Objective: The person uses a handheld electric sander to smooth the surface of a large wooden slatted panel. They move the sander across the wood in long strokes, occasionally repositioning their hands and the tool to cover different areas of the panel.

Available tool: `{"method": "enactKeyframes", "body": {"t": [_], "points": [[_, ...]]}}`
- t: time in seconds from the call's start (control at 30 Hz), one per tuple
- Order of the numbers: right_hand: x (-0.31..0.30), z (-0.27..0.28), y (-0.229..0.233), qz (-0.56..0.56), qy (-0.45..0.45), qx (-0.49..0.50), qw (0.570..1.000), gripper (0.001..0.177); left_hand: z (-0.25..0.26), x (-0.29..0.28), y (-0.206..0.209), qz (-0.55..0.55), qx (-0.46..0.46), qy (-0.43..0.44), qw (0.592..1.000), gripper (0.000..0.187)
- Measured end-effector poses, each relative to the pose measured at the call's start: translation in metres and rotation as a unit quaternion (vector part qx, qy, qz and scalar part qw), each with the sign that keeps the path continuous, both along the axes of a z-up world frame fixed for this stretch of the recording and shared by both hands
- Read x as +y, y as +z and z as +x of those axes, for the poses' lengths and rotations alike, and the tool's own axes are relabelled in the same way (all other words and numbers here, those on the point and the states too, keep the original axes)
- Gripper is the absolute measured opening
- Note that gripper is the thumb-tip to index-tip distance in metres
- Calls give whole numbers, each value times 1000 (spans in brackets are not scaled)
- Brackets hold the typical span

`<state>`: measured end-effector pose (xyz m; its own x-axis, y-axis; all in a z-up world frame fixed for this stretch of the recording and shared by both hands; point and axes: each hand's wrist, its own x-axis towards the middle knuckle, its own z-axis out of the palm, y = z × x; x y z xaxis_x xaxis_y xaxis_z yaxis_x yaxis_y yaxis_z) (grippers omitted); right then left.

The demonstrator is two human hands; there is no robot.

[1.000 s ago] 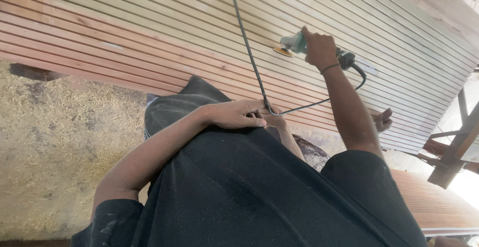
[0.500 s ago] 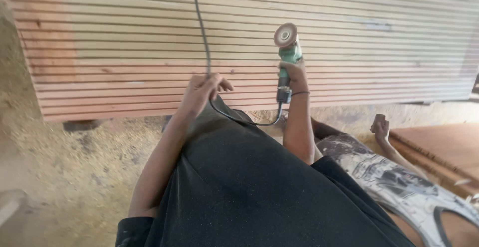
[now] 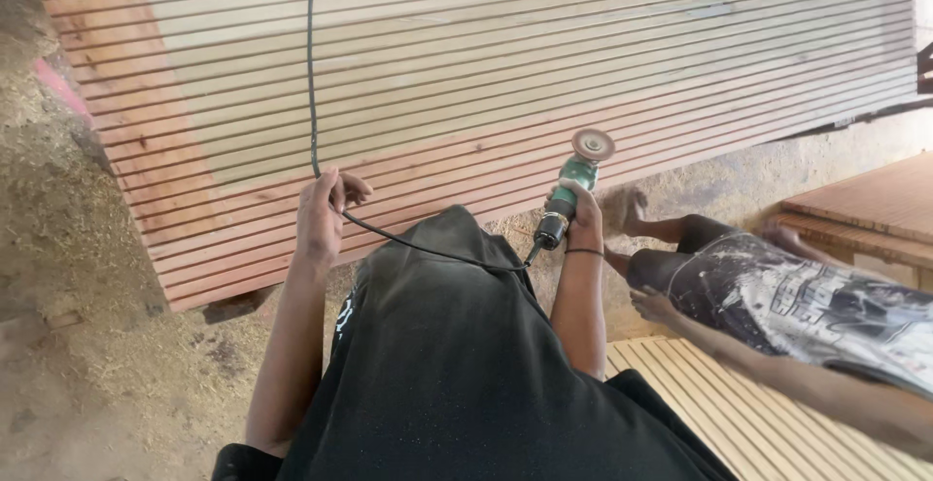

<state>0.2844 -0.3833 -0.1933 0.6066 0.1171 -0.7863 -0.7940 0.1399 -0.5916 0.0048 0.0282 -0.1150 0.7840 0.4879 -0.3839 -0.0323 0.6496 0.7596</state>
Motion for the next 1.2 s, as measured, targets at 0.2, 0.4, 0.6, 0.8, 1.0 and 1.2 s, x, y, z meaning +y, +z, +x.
{"method": "enactKeyframes", "body": {"t": [0.2,0.4,0.6,0.8,1.0,1.2], "points": [[-13,-78,-17,111,-114,-9,987,30,-12,23,-19,9,-10,-81,997,46],[6,-109,-36,151,-136,-9,979,26,-12,33,-28,12,3,-127,992,47],[16,-80,-38,191,-115,-5,975,27,7,7,-69,-27,18,-114,993,40],[6,0,-17,157,-53,-16,986,37,38,-50,-123,216,305,-193,907,60],[-38,110,-11,133,-9,3,991,43,98,-134,-174,432,426,-252,754,59],[-81,205,-18,147,-21,-44,988,47,204,-199,-197,412,462,-263,740,69]]}}
